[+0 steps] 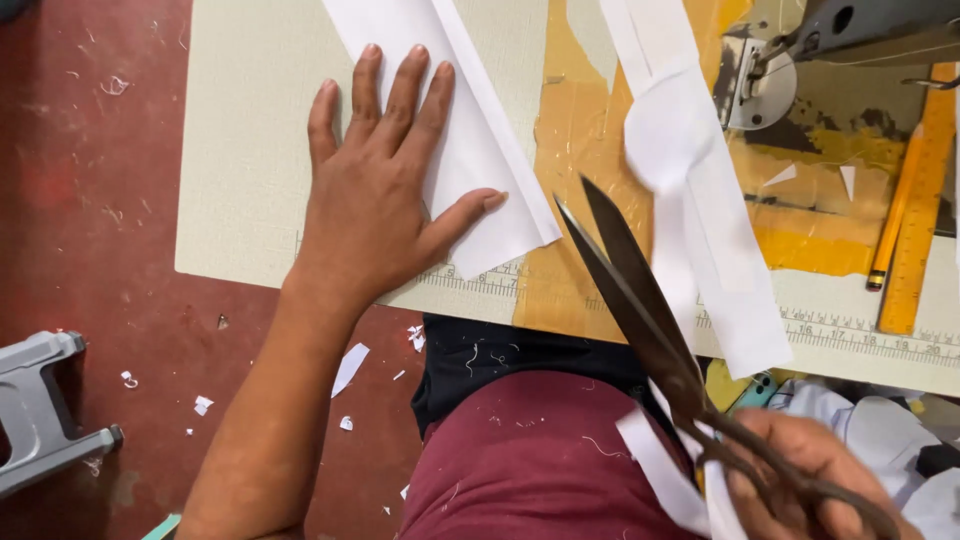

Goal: Cutting and preparing white fabric strips using scissors at a sewing workstation

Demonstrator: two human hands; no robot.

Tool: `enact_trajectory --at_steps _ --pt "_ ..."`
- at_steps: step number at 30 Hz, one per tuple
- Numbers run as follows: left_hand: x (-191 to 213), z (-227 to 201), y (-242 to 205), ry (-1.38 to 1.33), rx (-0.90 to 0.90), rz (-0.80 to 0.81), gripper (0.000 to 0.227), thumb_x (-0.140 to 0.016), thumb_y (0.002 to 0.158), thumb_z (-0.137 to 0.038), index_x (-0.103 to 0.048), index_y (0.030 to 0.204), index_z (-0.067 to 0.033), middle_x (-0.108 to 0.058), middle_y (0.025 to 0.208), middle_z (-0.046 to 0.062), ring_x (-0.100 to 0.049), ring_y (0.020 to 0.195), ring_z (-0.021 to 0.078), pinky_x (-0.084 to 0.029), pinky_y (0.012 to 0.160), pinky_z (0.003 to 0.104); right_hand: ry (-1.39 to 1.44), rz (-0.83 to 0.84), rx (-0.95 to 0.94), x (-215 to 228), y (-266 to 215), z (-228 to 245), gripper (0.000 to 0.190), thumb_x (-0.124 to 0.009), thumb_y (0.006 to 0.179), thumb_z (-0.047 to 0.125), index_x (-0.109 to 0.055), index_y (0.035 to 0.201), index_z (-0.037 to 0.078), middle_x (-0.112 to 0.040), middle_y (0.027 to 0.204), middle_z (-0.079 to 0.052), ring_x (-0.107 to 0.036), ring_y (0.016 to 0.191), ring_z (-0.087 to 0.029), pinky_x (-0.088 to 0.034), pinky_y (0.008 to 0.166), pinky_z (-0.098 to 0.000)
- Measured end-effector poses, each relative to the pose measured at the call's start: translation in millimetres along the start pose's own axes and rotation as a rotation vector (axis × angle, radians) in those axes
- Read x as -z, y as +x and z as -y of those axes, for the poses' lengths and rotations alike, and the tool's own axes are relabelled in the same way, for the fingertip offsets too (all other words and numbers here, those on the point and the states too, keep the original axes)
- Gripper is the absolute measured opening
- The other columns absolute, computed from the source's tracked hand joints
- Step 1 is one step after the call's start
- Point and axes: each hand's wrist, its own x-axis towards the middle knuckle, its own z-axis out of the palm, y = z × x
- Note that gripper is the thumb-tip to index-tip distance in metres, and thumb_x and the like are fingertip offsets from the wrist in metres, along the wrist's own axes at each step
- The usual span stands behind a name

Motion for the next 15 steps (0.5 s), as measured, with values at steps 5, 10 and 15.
enact_trajectory --at_steps 5,10,15 --pt "4.0 2.0 6.9 -0.001 -0.018 0.008 0.091 -0.051 0.105 -0.070 -0.027 0.166 -0.0053 -0.024 0.171 0.014 -0.007 0.155 0.0413 -0.009 0.124 0.062 0.274 0.091 -0.153 56.2 -29.1 -44.9 0.075 -0.091 0.092 0.049 -0.051 0.107 -0.013 -0.059 0.067 -0.010 -0.047 0.043 -0.015 -0.036 0.039 -0.0285" --pt "3.7 3.1 8.6 -0.016 -0.026 -0.018 0.091 -0.057 0.105 -0.067 -0.027 0.165 -0.0060 -0.028 0.171 0.015 -0.012 0.155 0.0429 -0.009 0.124 0.060 0.434 -0.190 -0.187 41.0 -22.0 -55.3 0.106 -0.092 0.083 0.037 -0.031 0.147 -0.022 -0.061 0.090 -0.017 -0.061 0.058 -0.010 -0.056 0.064 -0.0153" --pt "5.4 1.3 1.7 0.015 0.012 0.037 0.096 -0.052 0.102 -0.074 -0.020 0.167 -0.0119 -0.020 0.174 0.010 -0.005 0.157 0.0387 -0.008 0.126 0.060 0.409 0.048 -0.014 47.4 14.0 -71.0 0.086 -0.074 0.101 0.034 -0.026 0.148 -0.019 -0.051 0.109 -0.024 -0.054 0.058 -0.019 -0.055 0.042 -0.0309"
